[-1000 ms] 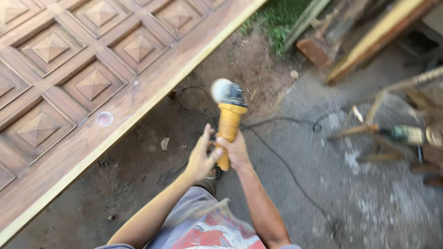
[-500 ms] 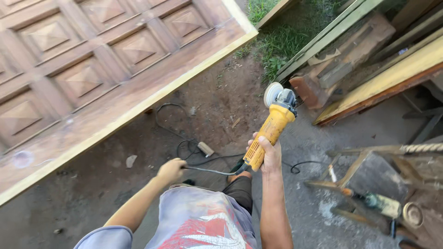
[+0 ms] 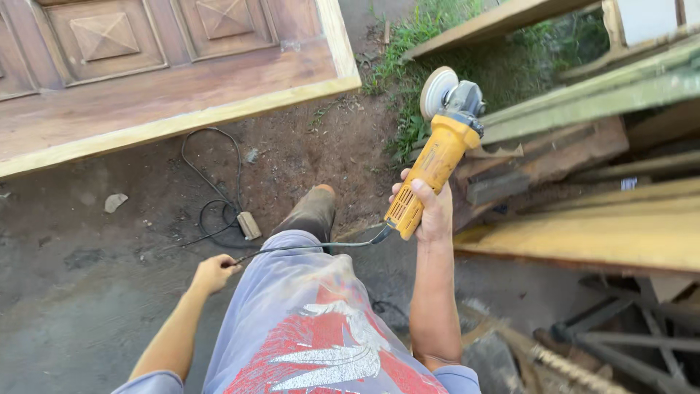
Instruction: The person uses an angle grinder with a sanding disc to sand the wooden edge and surface of a paneled door, moving along the frame and edges. They then set the grinder down, unplug its power cord, and walk away across the workshop floor.
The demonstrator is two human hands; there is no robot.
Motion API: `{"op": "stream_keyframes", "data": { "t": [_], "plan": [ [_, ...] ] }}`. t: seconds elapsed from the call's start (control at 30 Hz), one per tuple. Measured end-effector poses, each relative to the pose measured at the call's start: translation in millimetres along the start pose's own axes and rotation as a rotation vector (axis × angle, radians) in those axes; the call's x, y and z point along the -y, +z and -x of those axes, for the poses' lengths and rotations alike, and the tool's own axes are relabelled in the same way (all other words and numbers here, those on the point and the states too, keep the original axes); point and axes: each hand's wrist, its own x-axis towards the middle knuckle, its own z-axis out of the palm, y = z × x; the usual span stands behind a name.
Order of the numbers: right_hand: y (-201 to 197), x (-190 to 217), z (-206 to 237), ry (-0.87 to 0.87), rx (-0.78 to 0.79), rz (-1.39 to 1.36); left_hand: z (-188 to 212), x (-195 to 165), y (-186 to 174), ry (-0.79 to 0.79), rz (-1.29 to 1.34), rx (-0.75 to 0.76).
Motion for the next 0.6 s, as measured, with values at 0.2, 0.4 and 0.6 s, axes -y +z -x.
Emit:
{"op": "stream_keyframes", "data": {
  "t": [0.2,0.4,0.6],
  "plan": [
    [-44,37,-159,0.031,0.158,0.076,-84,-122,60,0.114,0.172,-0.152],
    [-36,58,-367,0.111,0.388,0.185,-207,-249,27,0.079,0.299,-0.323],
    [31,72,-498,0.226,0.596,0.411,-180,-370,-34,-0.184,0.209,-0.275]
  ]
}}
